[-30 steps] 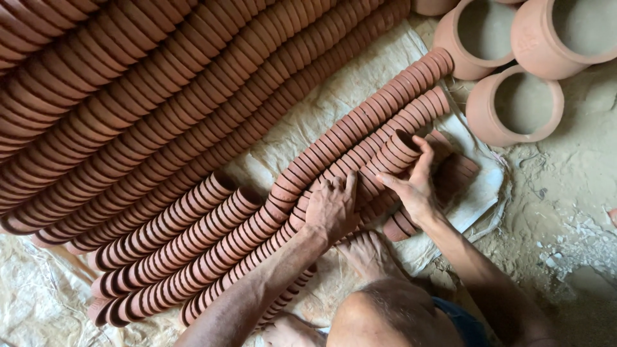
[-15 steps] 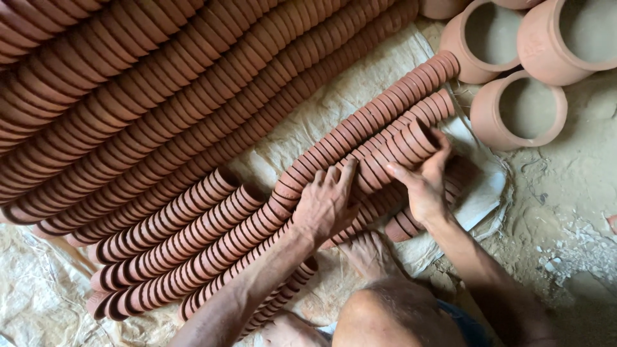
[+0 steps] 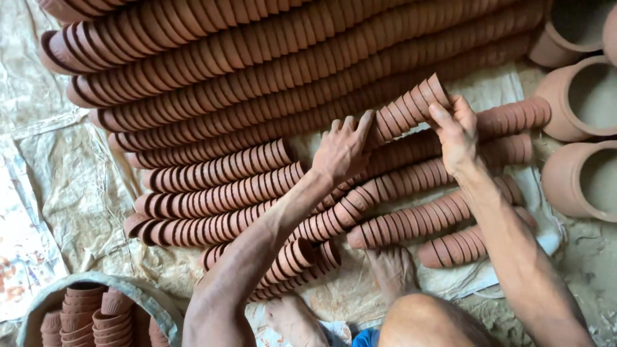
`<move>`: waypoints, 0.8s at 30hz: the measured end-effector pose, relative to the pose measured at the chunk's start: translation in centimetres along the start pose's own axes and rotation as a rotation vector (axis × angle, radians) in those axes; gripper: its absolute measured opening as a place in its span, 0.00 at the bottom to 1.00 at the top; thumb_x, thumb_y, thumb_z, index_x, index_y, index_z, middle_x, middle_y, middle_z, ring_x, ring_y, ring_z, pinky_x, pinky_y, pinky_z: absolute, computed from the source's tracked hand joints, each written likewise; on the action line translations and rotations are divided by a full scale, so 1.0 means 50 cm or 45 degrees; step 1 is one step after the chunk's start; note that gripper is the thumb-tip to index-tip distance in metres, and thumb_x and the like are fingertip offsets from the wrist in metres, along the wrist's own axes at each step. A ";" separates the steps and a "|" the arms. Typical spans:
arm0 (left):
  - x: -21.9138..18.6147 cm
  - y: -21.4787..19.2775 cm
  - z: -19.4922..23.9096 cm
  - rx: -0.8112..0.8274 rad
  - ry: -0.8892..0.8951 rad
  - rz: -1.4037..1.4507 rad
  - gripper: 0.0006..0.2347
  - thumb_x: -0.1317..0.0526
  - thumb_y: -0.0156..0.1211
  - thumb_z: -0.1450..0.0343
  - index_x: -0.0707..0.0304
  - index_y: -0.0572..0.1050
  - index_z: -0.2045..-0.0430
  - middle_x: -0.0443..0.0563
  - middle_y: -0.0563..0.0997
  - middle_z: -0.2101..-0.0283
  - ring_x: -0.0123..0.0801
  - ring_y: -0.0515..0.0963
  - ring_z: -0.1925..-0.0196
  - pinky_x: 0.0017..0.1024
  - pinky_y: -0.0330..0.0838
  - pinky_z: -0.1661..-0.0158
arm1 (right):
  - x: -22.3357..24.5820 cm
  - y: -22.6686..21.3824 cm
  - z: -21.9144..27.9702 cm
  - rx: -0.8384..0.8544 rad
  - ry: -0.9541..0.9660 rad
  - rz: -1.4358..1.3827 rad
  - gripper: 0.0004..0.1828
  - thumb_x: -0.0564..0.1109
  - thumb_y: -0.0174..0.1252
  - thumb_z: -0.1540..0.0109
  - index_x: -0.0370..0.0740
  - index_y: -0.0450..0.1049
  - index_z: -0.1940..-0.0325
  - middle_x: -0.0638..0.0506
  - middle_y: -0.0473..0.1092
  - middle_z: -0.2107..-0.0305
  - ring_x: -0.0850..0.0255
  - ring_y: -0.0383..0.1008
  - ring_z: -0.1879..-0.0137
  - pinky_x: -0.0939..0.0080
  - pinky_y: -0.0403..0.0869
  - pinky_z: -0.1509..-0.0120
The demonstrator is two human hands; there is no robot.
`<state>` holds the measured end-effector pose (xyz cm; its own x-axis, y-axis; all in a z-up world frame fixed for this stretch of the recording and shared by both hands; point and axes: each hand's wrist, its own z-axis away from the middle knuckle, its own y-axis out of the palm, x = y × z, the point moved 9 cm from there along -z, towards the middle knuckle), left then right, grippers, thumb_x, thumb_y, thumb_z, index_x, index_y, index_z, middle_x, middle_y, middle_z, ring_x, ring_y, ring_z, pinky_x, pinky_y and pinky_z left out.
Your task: The person sorts and stacks clay cups by hand, picking them up from rows on a cloth and placing them into a bucket or onto other stacks. They also move and rearrange larger clay pots to organize the workspace.
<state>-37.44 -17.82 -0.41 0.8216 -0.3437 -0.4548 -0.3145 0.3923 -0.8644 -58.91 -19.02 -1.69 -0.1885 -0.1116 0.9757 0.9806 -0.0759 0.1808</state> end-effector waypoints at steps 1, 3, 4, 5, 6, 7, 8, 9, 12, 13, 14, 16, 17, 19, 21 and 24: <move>0.012 0.001 -0.006 0.001 -0.006 0.004 0.39 0.57 0.65 0.32 0.60 0.47 0.29 0.67 0.70 0.47 0.57 0.72 0.47 0.51 0.76 0.53 | -0.004 0.000 -0.007 0.004 0.006 0.001 0.17 0.46 0.60 0.32 0.38 0.66 0.43 0.55 0.71 0.52 0.67 0.71 0.46 0.65 0.73 0.36; 0.027 0.015 -0.013 0.025 -0.005 0.010 0.38 0.59 0.65 0.32 0.59 0.47 0.28 0.68 0.70 0.47 0.57 0.71 0.47 0.51 0.77 0.54 | -0.021 -0.015 -0.005 -0.028 0.077 0.144 0.16 0.49 0.61 0.30 0.38 0.69 0.44 0.55 0.70 0.54 0.68 0.65 0.51 0.64 0.67 0.46; 0.039 0.022 -0.010 0.024 -0.006 0.011 0.38 0.59 0.65 0.32 0.59 0.47 0.28 0.68 0.70 0.47 0.57 0.71 0.47 0.51 0.77 0.54 | -0.026 -0.009 -0.006 -0.026 0.076 0.146 0.16 0.49 0.61 0.30 0.38 0.69 0.44 0.55 0.70 0.54 0.68 0.65 0.51 0.64 0.67 0.46; 0.050 0.029 -0.006 0.026 -0.009 -0.025 0.38 0.61 0.64 0.32 0.58 0.47 0.28 0.68 0.70 0.46 0.57 0.71 0.46 0.51 0.76 0.53 | -0.028 0.002 -0.005 0.009 0.071 0.221 0.16 0.50 0.60 0.31 0.38 0.71 0.45 0.55 0.72 0.54 0.68 0.67 0.49 0.64 0.68 0.41; 0.064 0.031 -0.007 0.021 -0.012 -0.068 0.38 0.63 0.63 0.33 0.58 0.47 0.27 0.68 0.69 0.45 0.57 0.71 0.46 0.51 0.76 0.53 | -0.028 0.015 -0.011 0.047 0.056 0.295 0.17 0.52 0.59 0.32 0.39 0.73 0.45 0.56 0.73 0.54 0.68 0.69 0.47 0.64 0.70 0.37; 0.072 0.030 -0.008 0.011 -0.012 -0.073 0.38 0.63 0.63 0.33 0.58 0.47 0.27 0.68 0.69 0.45 0.57 0.71 0.46 0.51 0.76 0.53 | -0.037 0.017 -0.016 0.051 0.046 0.294 0.17 0.52 0.59 0.32 0.39 0.73 0.45 0.56 0.73 0.54 0.68 0.69 0.47 0.64 0.70 0.37; 0.082 0.035 -0.005 0.028 -0.024 -0.102 0.39 0.63 0.63 0.33 0.58 0.46 0.27 0.68 0.69 0.45 0.57 0.71 0.46 0.52 0.75 0.53 | -0.059 0.018 -0.018 0.052 0.121 0.373 0.17 0.53 0.59 0.32 0.39 0.74 0.47 0.55 0.73 0.55 0.67 0.68 0.49 0.63 0.70 0.39; 0.094 0.040 -0.001 0.046 -0.036 -0.132 0.39 0.64 0.63 0.33 0.58 0.46 0.27 0.67 0.69 0.44 0.57 0.71 0.45 0.53 0.75 0.52 | -0.082 0.020 -0.020 0.054 0.195 0.452 0.18 0.54 0.59 0.31 0.38 0.74 0.48 0.54 0.73 0.57 0.66 0.68 0.50 0.62 0.70 0.41; 0.126 0.059 0.016 0.084 -0.053 -0.209 0.40 0.62 0.64 0.32 0.59 0.44 0.26 0.68 0.68 0.43 0.57 0.70 0.45 0.52 0.75 0.53 | -0.092 0.051 -0.028 0.152 0.202 0.554 0.20 0.55 0.58 0.34 0.40 0.74 0.44 0.55 0.75 0.54 0.66 0.71 0.48 0.63 0.71 0.40; 0.132 0.056 0.025 0.083 -0.066 -0.207 0.40 0.62 0.64 0.32 0.59 0.44 0.26 0.68 0.68 0.43 0.57 0.70 0.45 0.52 0.75 0.53 | -0.098 0.057 -0.026 0.165 0.204 0.554 0.20 0.55 0.58 0.34 0.40 0.74 0.44 0.55 0.75 0.54 0.66 0.71 0.48 0.63 0.71 0.40; 0.133 0.056 0.027 0.104 -0.053 -0.248 0.41 0.59 0.65 0.32 0.59 0.43 0.27 0.68 0.68 0.43 0.57 0.70 0.45 0.51 0.75 0.53 | -0.098 0.065 -0.027 0.216 0.178 0.629 0.20 0.54 0.58 0.33 0.38 0.73 0.44 0.54 0.74 0.54 0.66 0.70 0.47 0.62 0.70 0.40; 0.137 0.057 0.032 0.120 -0.045 -0.285 0.42 0.55 0.66 0.33 0.60 0.43 0.27 0.68 0.67 0.42 0.57 0.70 0.44 0.51 0.75 0.53 | -0.097 0.075 -0.028 0.272 0.149 0.709 0.20 0.52 0.59 0.33 0.37 0.71 0.44 0.52 0.73 0.53 0.65 0.69 0.46 0.61 0.70 0.40; 0.139 0.062 0.035 0.145 -0.041 -0.310 0.43 0.53 0.66 0.32 0.59 0.43 0.27 0.68 0.67 0.42 0.56 0.69 0.44 0.51 0.74 0.53 | -0.106 0.077 -0.026 0.298 0.208 0.759 0.19 0.51 0.58 0.33 0.36 0.71 0.45 0.52 0.73 0.54 0.64 0.69 0.47 0.60 0.70 0.40; 0.144 0.070 0.038 0.165 -0.050 -0.329 0.43 0.50 0.67 0.32 0.59 0.43 0.27 0.68 0.67 0.42 0.55 0.69 0.43 0.50 0.74 0.53 | -0.120 0.079 -0.028 0.338 0.264 0.815 0.18 0.50 0.58 0.33 0.36 0.71 0.46 0.51 0.74 0.54 0.64 0.70 0.48 0.59 0.70 0.40; 0.148 0.081 0.041 0.201 -0.046 -0.435 0.43 0.50 0.67 0.32 0.59 0.43 0.26 0.66 0.67 0.41 0.53 0.68 0.42 0.49 0.74 0.52 | -0.136 0.074 -0.027 0.349 0.296 0.823 0.16 0.48 0.58 0.33 0.34 0.71 0.47 0.50 0.73 0.55 0.63 0.70 0.49 0.58 0.71 0.41; 0.142 0.081 0.045 0.218 -0.043 -0.506 0.44 0.48 0.67 0.32 0.59 0.44 0.26 0.65 0.66 0.40 0.53 0.66 0.41 0.51 0.72 0.50 | -0.124 0.078 -0.029 0.350 0.315 1.238 0.15 0.48 0.58 0.31 0.32 0.72 0.51 0.46 0.73 0.57 0.59 0.71 0.50 0.54 0.71 0.43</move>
<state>-31.80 -16.75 -6.67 0.8790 -0.4694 -0.0841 0.1105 0.3721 -0.9216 -54.02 -20.07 -7.22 0.7144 -0.2062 0.6687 0.6881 0.3805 -0.6178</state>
